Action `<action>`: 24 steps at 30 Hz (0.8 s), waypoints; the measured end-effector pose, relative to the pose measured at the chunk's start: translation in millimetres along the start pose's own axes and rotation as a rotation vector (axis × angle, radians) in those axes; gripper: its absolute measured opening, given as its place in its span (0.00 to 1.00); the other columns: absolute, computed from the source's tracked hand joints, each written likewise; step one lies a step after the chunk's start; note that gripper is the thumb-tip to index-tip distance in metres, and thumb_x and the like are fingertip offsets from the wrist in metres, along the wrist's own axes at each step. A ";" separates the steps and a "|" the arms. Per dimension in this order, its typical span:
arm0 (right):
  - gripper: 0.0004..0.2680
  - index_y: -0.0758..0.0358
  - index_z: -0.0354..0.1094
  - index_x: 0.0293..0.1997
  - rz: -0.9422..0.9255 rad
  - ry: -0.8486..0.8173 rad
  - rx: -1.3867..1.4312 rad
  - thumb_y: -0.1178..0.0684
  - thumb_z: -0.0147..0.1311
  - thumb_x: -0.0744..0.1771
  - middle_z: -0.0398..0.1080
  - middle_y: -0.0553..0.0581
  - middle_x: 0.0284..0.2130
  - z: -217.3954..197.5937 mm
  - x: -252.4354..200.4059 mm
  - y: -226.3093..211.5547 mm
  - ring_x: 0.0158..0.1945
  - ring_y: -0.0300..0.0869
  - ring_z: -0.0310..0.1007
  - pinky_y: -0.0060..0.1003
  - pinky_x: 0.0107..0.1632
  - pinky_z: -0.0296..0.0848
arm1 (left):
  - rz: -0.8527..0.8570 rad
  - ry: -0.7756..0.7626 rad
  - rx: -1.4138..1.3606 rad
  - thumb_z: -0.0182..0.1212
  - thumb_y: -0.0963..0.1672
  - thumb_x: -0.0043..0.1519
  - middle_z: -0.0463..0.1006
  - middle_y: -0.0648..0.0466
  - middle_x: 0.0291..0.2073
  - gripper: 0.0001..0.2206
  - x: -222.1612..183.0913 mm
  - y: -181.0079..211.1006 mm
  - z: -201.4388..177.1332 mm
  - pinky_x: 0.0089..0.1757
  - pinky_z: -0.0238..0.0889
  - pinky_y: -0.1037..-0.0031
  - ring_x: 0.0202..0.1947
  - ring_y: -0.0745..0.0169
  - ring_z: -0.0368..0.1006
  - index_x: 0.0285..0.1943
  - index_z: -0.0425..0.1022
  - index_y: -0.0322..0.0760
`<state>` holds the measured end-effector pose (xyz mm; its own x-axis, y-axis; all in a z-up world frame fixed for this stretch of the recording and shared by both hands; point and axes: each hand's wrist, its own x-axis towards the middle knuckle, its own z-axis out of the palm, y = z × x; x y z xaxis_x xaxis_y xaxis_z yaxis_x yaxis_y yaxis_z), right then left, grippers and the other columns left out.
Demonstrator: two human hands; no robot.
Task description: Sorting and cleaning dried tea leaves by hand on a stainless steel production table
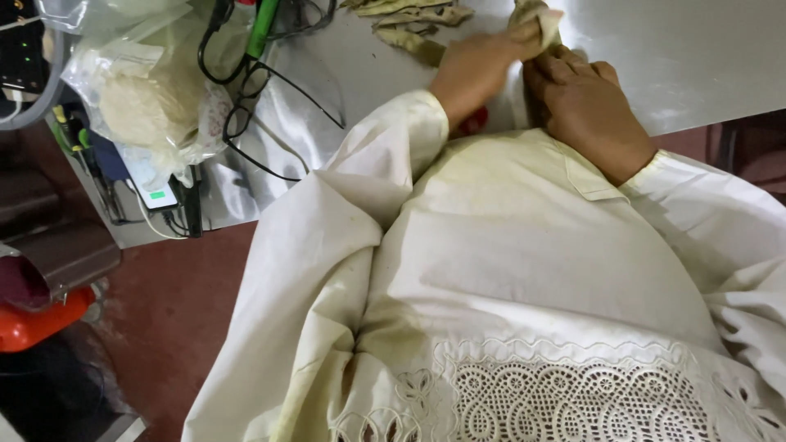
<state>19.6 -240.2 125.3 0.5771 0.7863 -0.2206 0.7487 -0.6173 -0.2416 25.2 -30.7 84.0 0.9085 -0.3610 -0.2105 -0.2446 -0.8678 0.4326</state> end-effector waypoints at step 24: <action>0.24 0.63 0.59 0.75 0.047 0.027 0.041 0.56 0.46 0.66 0.60 0.64 0.70 -18.2 -2.5 -18.1 0.68 0.58 0.59 0.55 0.51 0.62 | 0.089 0.256 0.116 0.59 0.39 0.59 0.73 0.56 0.63 0.21 29.0 -0.9 11.8 0.33 0.71 0.56 0.36 0.43 0.81 0.64 0.71 0.42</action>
<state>10.6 -230.6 147.4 0.6204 0.7565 -0.2070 0.7070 -0.6537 -0.2700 47.8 -44.4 67.2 0.9340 -0.3526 0.0582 -0.3511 -0.8751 0.3331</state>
